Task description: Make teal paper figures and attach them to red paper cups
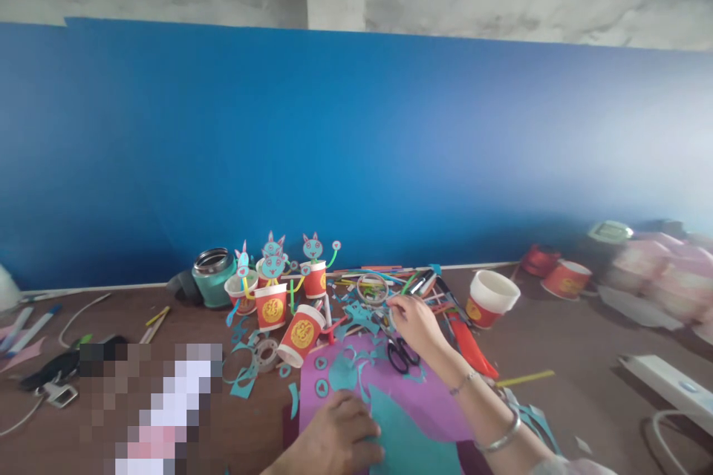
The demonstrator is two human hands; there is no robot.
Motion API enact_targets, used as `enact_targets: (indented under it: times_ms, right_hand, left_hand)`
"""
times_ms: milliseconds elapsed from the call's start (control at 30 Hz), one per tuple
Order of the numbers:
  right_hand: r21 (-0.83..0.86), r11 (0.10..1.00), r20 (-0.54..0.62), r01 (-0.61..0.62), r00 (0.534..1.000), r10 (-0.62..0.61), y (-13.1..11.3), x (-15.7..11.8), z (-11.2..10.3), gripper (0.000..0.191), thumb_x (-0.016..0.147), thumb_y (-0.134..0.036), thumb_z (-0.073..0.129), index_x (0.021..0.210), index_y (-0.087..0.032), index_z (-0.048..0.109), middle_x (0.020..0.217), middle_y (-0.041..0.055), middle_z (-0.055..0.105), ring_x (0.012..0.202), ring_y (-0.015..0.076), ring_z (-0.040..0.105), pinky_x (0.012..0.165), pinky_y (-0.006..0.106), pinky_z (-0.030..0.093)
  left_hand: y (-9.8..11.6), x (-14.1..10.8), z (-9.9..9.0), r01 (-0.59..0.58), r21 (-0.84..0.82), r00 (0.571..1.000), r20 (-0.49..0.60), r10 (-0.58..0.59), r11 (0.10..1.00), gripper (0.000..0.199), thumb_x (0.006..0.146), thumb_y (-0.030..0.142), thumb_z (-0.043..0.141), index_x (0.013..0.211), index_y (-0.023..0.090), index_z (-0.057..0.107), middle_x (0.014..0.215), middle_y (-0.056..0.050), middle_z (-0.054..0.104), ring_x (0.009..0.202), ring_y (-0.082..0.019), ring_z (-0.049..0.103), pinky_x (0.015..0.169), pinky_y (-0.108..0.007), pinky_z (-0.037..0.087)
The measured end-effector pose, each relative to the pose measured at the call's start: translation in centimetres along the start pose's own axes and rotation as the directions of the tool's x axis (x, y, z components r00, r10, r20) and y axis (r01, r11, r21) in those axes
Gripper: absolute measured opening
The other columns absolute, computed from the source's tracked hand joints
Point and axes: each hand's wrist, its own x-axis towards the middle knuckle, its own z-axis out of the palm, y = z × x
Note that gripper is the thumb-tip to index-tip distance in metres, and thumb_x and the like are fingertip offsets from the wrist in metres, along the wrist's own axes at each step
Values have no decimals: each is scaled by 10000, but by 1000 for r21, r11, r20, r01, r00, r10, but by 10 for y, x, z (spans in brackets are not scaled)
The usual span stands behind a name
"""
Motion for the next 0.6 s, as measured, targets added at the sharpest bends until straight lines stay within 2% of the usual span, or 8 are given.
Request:
enact_targets:
  times_ms: [133,267,333,433,533,600]
  right_hand:
    - [61,997,94,52,994,-57,-26,1,8,273,798,-129,464,907,-206,703,930,32,724,904,175,630,810,234,417]
    - [102,994,210,40,976,-61,-65,15,30,225,798,-198,492,825,-228,712,859,23,735,831,171,653,723,215,425]
    - [93,996,259,-15,966,-9,-82,24,44,190,773,-213,517,766,-191,706,828,66,732,824,208,658,688,242,431]
    - [84,990,311,-110,947,79,-98,37,63,202,691,-226,621,866,-143,679,948,133,706,913,274,641,692,283,441]
    - [93,970,360,-223,916,177,-103,48,74,244,647,-149,672,889,-127,661,991,161,683,976,303,618,742,315,446]
    - [124,944,390,-306,890,237,-100,54,76,214,684,-154,678,894,-118,655,1016,162,664,1009,307,599,785,341,449]
  left_hand:
    - [-4,-5,8,31,32,999,38,-32,999,276,823,479,531,966,245,565,951,-17,668,938,-178,555,823,-315,390]
    - [-4,-4,6,46,39,998,29,-47,998,270,798,426,555,970,218,560,993,-27,659,939,-186,550,798,-324,381]
    - [-3,-3,4,72,41,997,33,-73,997,263,787,393,567,979,213,560,1011,-25,657,921,-188,547,770,-324,379]
    - [-2,-3,2,118,59,990,70,-122,991,268,764,379,591,974,214,565,1007,-23,657,853,-184,541,700,-315,376]
    - [0,-2,0,127,77,984,119,-135,989,282,754,391,597,968,210,564,1004,-32,649,823,-182,533,669,-309,377]
    - [1,-1,-1,132,74,981,136,-141,988,280,762,379,588,977,202,558,1011,-35,644,824,-182,533,672,-312,382]
